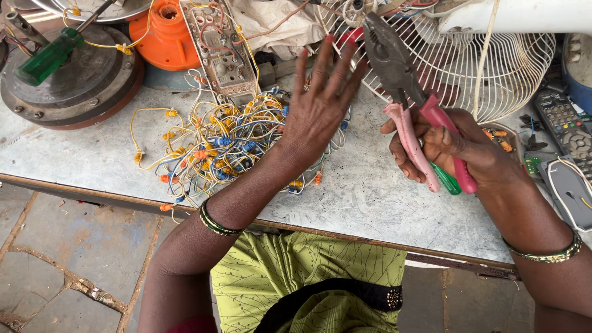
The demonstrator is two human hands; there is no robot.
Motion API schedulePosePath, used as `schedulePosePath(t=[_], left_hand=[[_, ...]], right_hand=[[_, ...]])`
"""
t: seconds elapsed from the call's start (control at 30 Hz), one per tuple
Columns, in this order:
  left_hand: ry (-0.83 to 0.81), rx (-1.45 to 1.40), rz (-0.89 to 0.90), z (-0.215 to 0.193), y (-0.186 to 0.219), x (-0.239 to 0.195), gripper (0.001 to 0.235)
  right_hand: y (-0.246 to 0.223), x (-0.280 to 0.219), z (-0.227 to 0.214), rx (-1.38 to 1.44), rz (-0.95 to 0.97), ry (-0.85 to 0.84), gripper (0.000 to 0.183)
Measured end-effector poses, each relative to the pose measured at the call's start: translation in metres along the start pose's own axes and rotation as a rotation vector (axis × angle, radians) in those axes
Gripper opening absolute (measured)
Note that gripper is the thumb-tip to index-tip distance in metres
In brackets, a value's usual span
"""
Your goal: The person uses pliers to strip insulation from multiple small wires and twist the exposed ends. The work is performed on a cluttered workbench with various tools and electronic parts visible.
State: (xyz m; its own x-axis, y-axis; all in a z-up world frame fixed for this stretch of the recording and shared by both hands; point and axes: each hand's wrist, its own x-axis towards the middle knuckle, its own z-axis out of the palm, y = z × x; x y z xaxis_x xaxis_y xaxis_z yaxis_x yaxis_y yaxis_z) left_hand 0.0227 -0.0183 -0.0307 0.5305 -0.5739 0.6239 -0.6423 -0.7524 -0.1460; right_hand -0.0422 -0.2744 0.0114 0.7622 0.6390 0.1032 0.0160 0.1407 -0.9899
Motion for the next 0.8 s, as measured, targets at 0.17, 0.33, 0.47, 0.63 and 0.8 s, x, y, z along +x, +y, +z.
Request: schedulePosePath(t=[0.17,0.33,0.47,0.63,0.8], left_hand=[[-0.354,-0.088,-0.008,0.019,0.005,-0.001,0.028],[-0.192,-0.238,0.040,0.032,0.001,-0.003,0.022],[-0.085,-0.402,0.023,0.026,0.001,-0.003,0.016],[0.116,-0.578,-0.118,0.017,0.006,0.003,0.009],[0.463,-0.291,0.348,0.045,0.074,0.028,0.008]], right_hand=[[-0.002,0.002,0.003,-0.051,-0.038,0.009,0.081],[-0.013,-0.006,0.003,-0.062,-0.102,0.056,0.079],[-0.026,-0.011,-0.004,-0.111,-0.228,0.141,0.074],[-0.042,-0.037,-0.019,-0.248,-0.460,0.327,0.063],[-0.057,-0.075,-0.035,-0.324,-0.529,0.498,0.064]])
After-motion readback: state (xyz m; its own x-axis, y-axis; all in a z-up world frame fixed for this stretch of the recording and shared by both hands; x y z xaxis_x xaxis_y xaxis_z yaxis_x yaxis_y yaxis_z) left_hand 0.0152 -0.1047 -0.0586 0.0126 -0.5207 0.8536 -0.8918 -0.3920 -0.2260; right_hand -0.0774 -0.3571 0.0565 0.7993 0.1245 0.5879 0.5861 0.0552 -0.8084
